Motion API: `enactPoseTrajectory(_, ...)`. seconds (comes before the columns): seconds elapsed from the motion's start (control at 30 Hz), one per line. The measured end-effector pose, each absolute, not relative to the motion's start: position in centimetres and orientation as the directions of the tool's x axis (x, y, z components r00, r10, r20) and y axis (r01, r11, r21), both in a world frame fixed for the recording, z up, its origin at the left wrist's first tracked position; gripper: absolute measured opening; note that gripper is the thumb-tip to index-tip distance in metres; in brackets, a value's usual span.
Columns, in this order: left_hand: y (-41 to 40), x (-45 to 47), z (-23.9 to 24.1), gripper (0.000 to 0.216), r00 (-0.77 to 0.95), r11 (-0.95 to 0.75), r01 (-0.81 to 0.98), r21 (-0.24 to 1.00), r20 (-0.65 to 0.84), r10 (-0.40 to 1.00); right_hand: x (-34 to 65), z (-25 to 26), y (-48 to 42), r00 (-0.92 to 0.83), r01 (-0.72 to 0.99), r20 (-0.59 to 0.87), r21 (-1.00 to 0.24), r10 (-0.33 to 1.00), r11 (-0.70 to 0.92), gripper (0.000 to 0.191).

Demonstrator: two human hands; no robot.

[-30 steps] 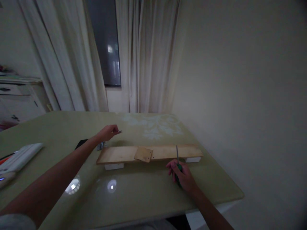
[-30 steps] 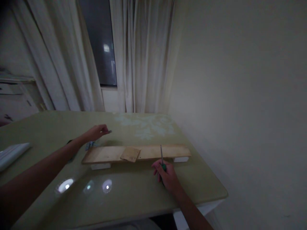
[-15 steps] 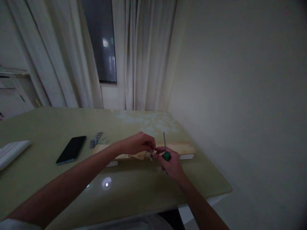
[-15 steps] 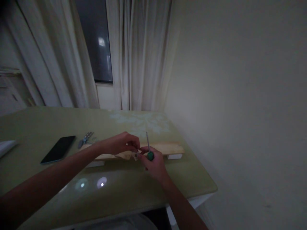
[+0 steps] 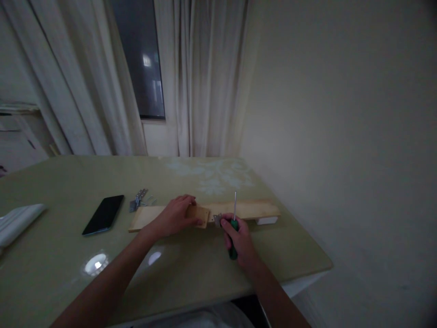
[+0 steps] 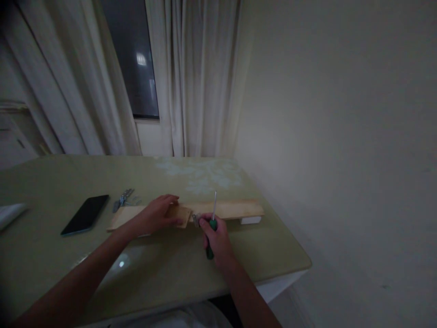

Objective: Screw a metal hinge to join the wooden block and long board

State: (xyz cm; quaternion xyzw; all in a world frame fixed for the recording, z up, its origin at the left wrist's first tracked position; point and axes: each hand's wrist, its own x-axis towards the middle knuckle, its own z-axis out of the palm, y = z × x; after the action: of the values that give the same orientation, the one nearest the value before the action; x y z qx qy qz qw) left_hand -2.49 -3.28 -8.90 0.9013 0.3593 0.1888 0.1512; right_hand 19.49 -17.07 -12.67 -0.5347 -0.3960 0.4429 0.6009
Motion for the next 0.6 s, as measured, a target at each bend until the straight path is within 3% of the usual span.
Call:
enactPoseTrajectory(0.2,-5.2,-2.0,-8.1,0.036,0.582,-0.540,0.449,0.712,0.226,0.781,19.4,-12.8,-16.9,0.287,-0.088,0.018,-0.995,0.958,0.045,0.049)
enactPoseTrajectory(0.3,-6.5,-1.7,-7.8,0.044,0.563,-0.466,0.297,0.833,0.241,0.790,19.0,-12.0,-16.6,0.287,-0.037,0.059,-0.997,0.956,0.072,0.045)
enactPoseTrajectory(0.6,-8.4,-1.5,-7.7,0.043,0.550,-0.161,0.017,0.987,0.126,0.826,17.3,-9.3,-14.8,0.338,0.092,0.182,-0.983,0.923,0.160,0.043)
